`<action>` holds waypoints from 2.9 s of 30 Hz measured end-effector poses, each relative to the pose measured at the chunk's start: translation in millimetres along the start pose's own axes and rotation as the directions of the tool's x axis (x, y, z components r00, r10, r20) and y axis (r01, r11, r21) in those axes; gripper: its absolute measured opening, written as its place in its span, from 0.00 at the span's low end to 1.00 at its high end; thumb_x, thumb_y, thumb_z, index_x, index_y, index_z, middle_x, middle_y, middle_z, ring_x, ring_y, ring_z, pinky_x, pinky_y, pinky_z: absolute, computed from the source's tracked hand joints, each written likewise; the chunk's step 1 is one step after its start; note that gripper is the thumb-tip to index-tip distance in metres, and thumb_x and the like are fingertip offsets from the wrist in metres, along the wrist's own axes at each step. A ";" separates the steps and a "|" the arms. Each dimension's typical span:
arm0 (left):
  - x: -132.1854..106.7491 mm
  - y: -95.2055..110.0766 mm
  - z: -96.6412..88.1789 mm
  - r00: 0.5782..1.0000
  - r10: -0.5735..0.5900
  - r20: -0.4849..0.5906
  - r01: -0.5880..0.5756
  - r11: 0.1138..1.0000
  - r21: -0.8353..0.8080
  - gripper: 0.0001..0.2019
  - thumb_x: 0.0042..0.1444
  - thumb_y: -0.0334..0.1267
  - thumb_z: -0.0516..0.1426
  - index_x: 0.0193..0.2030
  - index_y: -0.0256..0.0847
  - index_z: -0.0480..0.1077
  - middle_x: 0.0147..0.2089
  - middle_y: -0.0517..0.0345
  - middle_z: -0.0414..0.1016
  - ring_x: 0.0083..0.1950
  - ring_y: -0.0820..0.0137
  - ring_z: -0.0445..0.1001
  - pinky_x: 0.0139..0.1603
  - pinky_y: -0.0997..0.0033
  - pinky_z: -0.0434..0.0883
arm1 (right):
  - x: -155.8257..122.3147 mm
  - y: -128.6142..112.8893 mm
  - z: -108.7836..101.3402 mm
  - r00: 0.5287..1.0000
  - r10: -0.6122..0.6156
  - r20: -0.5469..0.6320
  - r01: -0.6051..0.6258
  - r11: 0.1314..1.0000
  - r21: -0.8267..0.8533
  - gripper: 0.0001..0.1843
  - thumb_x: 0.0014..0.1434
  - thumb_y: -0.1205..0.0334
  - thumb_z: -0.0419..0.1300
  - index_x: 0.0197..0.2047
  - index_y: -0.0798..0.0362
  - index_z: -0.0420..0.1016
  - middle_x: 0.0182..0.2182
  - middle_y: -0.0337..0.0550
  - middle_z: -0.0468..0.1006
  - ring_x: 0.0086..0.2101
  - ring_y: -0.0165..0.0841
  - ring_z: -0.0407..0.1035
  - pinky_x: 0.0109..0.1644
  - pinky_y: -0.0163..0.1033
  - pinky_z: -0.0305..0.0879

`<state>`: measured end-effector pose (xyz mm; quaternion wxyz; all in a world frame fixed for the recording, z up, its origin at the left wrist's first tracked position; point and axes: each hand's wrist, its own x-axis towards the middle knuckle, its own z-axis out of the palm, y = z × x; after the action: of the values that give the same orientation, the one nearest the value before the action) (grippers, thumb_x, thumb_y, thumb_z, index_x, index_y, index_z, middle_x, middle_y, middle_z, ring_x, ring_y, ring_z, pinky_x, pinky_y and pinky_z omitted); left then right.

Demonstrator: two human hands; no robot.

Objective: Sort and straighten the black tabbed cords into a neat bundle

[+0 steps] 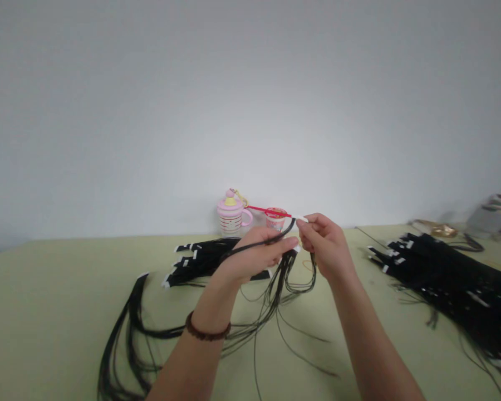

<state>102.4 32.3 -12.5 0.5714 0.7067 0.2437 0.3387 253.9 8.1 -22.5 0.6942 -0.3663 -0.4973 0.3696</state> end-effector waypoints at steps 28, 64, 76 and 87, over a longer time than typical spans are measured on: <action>1.5 6.2 -7.3 0.988 0.076 -0.137 -0.060 0.991 0.122 0.14 0.55 0.45 0.55 0.25 0.37 0.65 0.19 0.65 0.62 0.20 0.80 0.59 0.20 0.80 0.55 | -8.7 -8.0 1.4 0.954 0.075 0.292 -0.019 0.982 -0.190 0.12 0.54 0.55 0.62 0.31 0.55 0.66 0.20 0.38 0.74 0.20 0.23 0.62 0.24 0.31 0.55; -5.5 1.2 -31.6 0.995 -0.049 0.084 0.036 0.987 0.156 0.15 0.55 0.50 0.55 0.28 0.39 0.65 0.16 0.70 0.52 0.14 0.82 0.50 0.12 0.82 0.50 | -13.6 -12.3 6.9 0.969 0.047 0.244 0.035 0.947 -0.320 0.11 0.52 0.57 0.62 0.30 0.57 0.70 0.20 0.35 0.69 0.18 0.19 0.55 0.19 0.29 0.46; -1.8 0.1 -26.5 0.990 0.031 0.136 -0.063 0.970 0.235 0.14 0.58 0.48 0.50 0.31 0.39 0.65 0.22 0.66 0.57 0.21 0.78 0.55 0.19 0.78 0.53 | -11.5 -10.2 6.1 0.973 0.074 0.220 -0.019 0.970 -0.241 0.13 0.48 0.56 0.65 0.28 0.57 0.70 0.18 0.34 0.70 0.17 0.19 0.54 0.19 0.29 0.46; 10.4 -13.7 -22.4 0.990 -0.038 0.139 0.039 0.999 -0.008 0.11 0.53 0.41 0.49 0.27 0.38 0.67 0.28 0.58 0.65 0.28 0.73 0.62 0.31 0.73 0.63 | -6.6 -5.5 3.9 0.982 0.088 0.168 -0.041 0.964 -0.264 0.16 0.46 0.52 0.66 0.26 0.58 0.71 0.17 0.36 0.70 0.16 0.19 0.53 0.18 0.29 0.44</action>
<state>92.8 57.4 -21.1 0.5970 0.7208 0.2152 0.2790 249.4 0.3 -19.5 0.5805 -0.4353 -0.5893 0.3553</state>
